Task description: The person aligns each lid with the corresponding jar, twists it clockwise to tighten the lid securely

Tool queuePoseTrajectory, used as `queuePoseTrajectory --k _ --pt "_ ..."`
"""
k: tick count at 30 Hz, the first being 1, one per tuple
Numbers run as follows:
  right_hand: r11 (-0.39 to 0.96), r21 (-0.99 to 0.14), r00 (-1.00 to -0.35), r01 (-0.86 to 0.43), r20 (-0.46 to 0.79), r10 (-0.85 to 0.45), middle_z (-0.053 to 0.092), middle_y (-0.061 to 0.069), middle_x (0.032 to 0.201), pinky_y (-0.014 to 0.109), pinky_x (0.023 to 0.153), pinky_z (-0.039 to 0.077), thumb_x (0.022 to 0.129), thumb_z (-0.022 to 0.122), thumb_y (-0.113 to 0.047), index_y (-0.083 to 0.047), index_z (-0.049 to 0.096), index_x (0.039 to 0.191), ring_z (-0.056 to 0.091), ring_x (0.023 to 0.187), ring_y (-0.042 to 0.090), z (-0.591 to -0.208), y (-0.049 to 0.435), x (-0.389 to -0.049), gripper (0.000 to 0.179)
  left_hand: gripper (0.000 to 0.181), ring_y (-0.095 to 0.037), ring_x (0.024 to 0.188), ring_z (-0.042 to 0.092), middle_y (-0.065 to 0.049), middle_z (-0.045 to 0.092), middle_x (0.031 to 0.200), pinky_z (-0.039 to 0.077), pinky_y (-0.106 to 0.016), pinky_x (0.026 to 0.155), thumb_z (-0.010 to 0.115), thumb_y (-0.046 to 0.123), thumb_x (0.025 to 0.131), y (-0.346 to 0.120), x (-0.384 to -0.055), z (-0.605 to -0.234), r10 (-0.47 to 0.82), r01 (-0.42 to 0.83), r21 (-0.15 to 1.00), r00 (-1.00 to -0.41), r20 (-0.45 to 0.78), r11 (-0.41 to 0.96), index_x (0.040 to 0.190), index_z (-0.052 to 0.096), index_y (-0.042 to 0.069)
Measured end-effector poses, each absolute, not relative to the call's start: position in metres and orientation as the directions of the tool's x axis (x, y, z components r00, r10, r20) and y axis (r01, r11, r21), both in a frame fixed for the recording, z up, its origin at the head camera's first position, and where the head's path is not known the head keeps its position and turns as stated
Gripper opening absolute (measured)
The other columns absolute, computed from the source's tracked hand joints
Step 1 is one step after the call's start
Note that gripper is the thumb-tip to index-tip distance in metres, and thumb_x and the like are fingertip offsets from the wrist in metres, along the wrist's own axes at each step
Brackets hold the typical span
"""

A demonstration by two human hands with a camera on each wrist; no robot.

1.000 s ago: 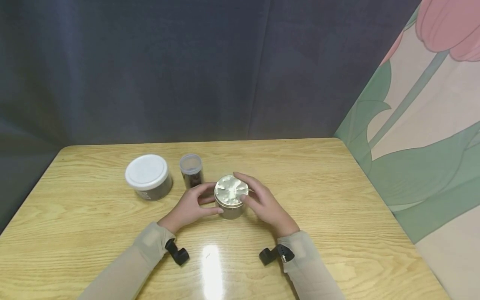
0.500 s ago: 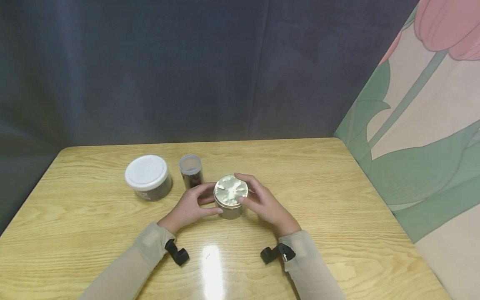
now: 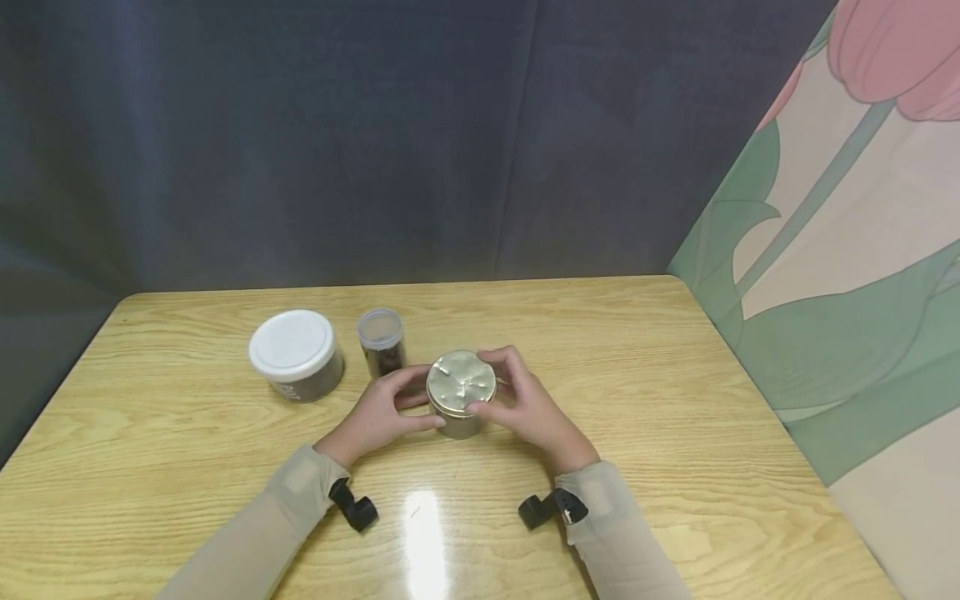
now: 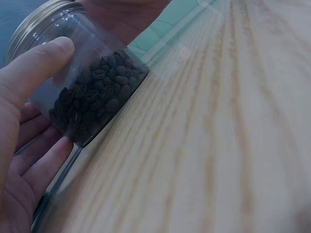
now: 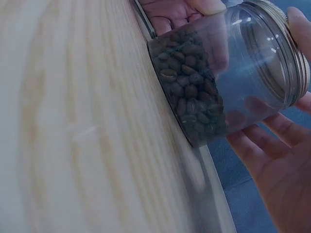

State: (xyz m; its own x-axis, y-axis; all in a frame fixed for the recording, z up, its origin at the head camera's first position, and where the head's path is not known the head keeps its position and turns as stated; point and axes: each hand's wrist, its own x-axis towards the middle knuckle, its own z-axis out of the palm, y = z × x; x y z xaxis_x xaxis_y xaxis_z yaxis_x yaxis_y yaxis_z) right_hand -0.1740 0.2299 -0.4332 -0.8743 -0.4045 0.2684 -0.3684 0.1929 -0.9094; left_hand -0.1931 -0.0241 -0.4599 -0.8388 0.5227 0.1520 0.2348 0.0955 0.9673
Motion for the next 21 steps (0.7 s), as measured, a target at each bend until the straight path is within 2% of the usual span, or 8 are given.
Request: queuePoseTrajectory --k 4,7,10,14,17,21 --pt "0.201 -0.903 -0.882 -0.38 0.288 -0.373 0.057 0.022 0.136 0.031 0.105 0.051 0.08 0.087 -0.008 0.002 0.041 0.132 0.06 0.12 0.017 -0.4349 0.228 -0.1742 0.07 0.07 -0.034 0.121 0.063 -0.018 0.053 0.144 0.055 -0.03 0.1 0.085 0.008 0.083 -0.0238 -0.193 -0.4593 0.519 0.233 0.968 -0.841 0.152 0.094 0.144 0.052 0.001" --pt "0.199 -0.9 -0.882 -0.389 0.301 -0.363 0.059 0.022 0.134 0.03 0.103 0.052 0.081 0.087 -0.012 0.002 0.04 0.134 0.06 0.119 0.015 -0.4374 0.228 -0.1747 0.073 0.071 -0.034 0.121 0.063 -0.018 0.053 0.144 0.055 -0.029 0.099 0.086 0.008 0.082 -0.0235 -0.1931 -0.4594 0.517 0.232 0.968 -0.843 0.148 0.1 0.144 0.052 0.001" --pt "0.204 -0.887 -0.869 -0.414 0.319 -0.378 0.058 0.023 0.133 0.029 0.103 0.052 0.087 0.08 -0.007 -0.001 0.036 0.143 0.06 0.119 0.015 -0.4388 0.2287 -0.1748 0.071 0.071 -0.033 0.121 0.063 -0.018 0.053 0.144 0.055 -0.03 0.099 0.086 0.01 0.082 -0.0235 -0.1934 -0.46 0.517 0.231 0.967 -0.844 0.142 0.111 0.144 0.052 0.002" --pt "0.188 -0.862 -0.828 -0.47 0.357 -0.433 0.054 0.025 0.139 0.031 0.105 0.051 0.095 0.064 0.003 -0.004 0.033 0.154 0.058 0.124 0.021 -0.4394 0.2301 -0.1759 0.067 0.072 -0.033 0.121 0.063 -0.017 0.053 0.145 0.055 -0.03 0.099 0.086 0.012 0.083 -0.024 -0.1936 -0.4602 0.52 0.228 0.966 -0.843 0.135 0.119 0.145 0.051 0.003" --pt "0.171 -0.852 -0.801 -0.495 0.372 -0.469 0.049 0.025 0.146 0.032 0.109 0.049 0.098 0.055 0.006 -0.001 0.035 0.154 0.053 0.131 0.021 -0.4392 0.2312 -0.1771 0.06 0.072 -0.033 0.121 0.063 -0.017 0.053 0.145 0.055 -0.03 0.099 0.086 0.012 0.083 -0.0243 -0.1935 -0.4602 0.521 0.224 0.967 -0.843 0.132 0.119 0.146 0.051 0.003" --pt "0.166 -0.86 -0.796 -0.483 0.352 -0.493 0.045 0.023 0.149 0.031 0.111 0.046 0.098 0.054 0.006 0.001 0.036 0.153 0.051 0.134 0.018 -0.4378 0.2333 -0.1778 0.058 0.072 -0.032 0.12 0.064 -0.017 0.053 0.144 0.056 -0.029 0.099 0.086 0.011 0.083 -0.0242 -0.1933 -0.4604 0.517 0.222 0.968 -0.845 0.134 0.113 0.145 0.052 0.003"
